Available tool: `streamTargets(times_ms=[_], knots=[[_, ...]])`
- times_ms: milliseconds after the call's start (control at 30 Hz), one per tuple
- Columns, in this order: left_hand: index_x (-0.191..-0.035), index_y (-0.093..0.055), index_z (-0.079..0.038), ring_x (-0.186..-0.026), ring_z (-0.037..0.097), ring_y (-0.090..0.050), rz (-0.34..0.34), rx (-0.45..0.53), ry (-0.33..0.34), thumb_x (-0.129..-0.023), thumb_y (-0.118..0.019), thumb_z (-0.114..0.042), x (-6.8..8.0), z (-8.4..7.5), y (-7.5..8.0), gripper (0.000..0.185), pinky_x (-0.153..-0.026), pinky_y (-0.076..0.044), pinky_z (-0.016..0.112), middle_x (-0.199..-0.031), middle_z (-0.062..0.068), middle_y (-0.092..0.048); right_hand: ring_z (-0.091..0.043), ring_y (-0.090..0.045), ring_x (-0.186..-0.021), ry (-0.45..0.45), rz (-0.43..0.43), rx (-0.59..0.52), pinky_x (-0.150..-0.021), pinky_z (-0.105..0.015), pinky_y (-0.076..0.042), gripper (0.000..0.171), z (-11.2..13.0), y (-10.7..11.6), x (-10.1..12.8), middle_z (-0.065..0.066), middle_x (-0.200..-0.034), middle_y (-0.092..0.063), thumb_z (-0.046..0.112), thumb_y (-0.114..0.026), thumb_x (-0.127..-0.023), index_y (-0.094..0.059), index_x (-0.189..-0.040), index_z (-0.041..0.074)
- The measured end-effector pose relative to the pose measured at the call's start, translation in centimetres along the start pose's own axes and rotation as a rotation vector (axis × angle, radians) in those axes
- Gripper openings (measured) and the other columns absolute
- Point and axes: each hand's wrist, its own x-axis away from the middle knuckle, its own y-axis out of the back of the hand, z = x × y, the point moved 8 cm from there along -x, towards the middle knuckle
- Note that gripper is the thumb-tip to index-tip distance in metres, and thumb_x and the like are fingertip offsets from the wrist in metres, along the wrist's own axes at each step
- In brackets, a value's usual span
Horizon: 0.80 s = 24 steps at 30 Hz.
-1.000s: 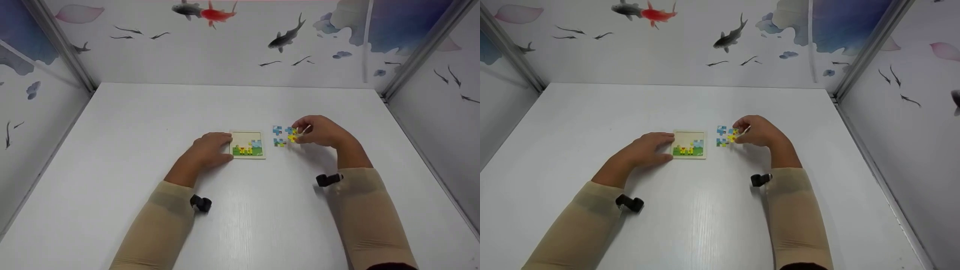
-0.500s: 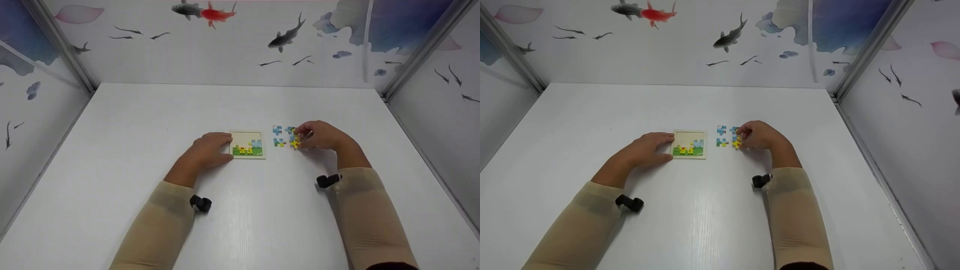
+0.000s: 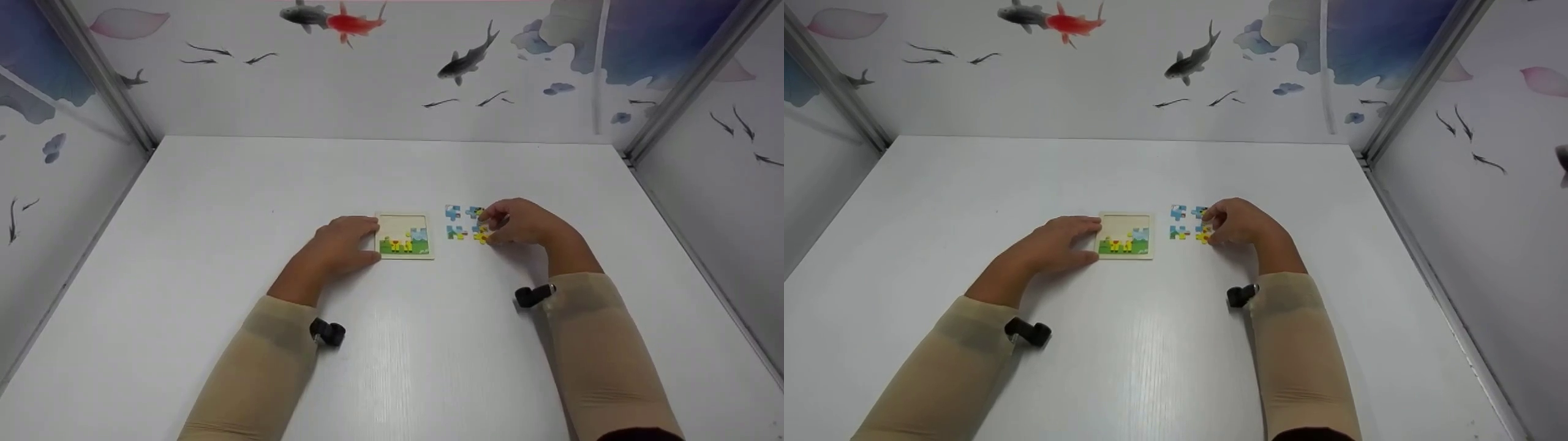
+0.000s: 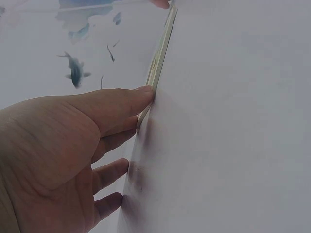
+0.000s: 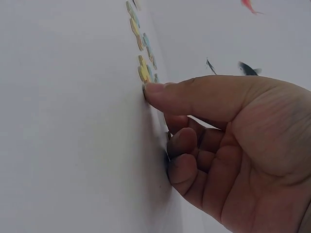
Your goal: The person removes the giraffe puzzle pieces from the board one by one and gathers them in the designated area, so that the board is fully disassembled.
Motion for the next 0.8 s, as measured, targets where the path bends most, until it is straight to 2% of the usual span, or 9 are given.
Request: streamTargets(times_ms=[200, 367, 567, 800], knots=[[-0.166, -0.042, -0.026, -0.167, 0.026, -0.026, 0.005, -0.003, -0.014, -0.102, -0.068, -0.042, 0.2, -0.1, 0.1, 0.07, -0.135, -0.023, 0.058, -0.175, -0.004, -0.037, -0.026, -0.057, -0.11, 0.007, -0.039, 0.011, -0.087, -0.034, -0.053, 0.042, 1.2, 0.2, 0.2, -0.006, -0.122, -0.063, 0.021, -0.084, -0.091, -0.071, -0.131, 0.024], [-0.166, -0.043, -0.027, -0.167, 0.026, -0.026, 0.005, 0.0, -0.004, -0.102, -0.068, -0.041, 0.2, -0.1, 0.1, 0.07, -0.135, -0.023, 0.056, -0.175, -0.004, -0.037, -0.026, -0.059, -0.109, 0.044, -0.028, 0.016, -0.085, -0.035, -0.053, 0.038, 3.6, -0.8, 0.2, -0.005, -0.122, -0.064, 0.024, -0.083, -0.093, -0.073, -0.13, 0.026], [-0.166, -0.043, -0.027, -0.167, 0.026, -0.025, 0.003, 0.004, -0.002, -0.102, -0.068, -0.041, 0.2, -0.2, 0.1, 0.07, -0.135, -0.022, 0.056, -0.175, -0.005, -0.037, -0.025, -0.06, -0.112, 0.083, -0.01, 0.023, -0.084, -0.033, -0.056, 0.043, 6.8, -2.1, 0.1, -0.003, -0.128, -0.066, 0.025, -0.084, -0.092, -0.073, -0.134, 0.025], [-0.165, -0.043, -0.027, -0.167, 0.025, -0.025, 0.008, 0.001, 0.004, -0.102, -0.069, -0.042, 0.0, -0.1, 0.0, 0.07, -0.136, -0.021, 0.055, -0.175, -0.006, -0.037, -0.025, -0.062, -0.116, 0.101, 0.012, 0.031, -0.095, -0.04, -0.057, 0.044, 10.0, -3.6, -0.4, 0.0, -0.13, -0.068, 0.026, -0.084, -0.093, -0.073, -0.136, 0.028]])
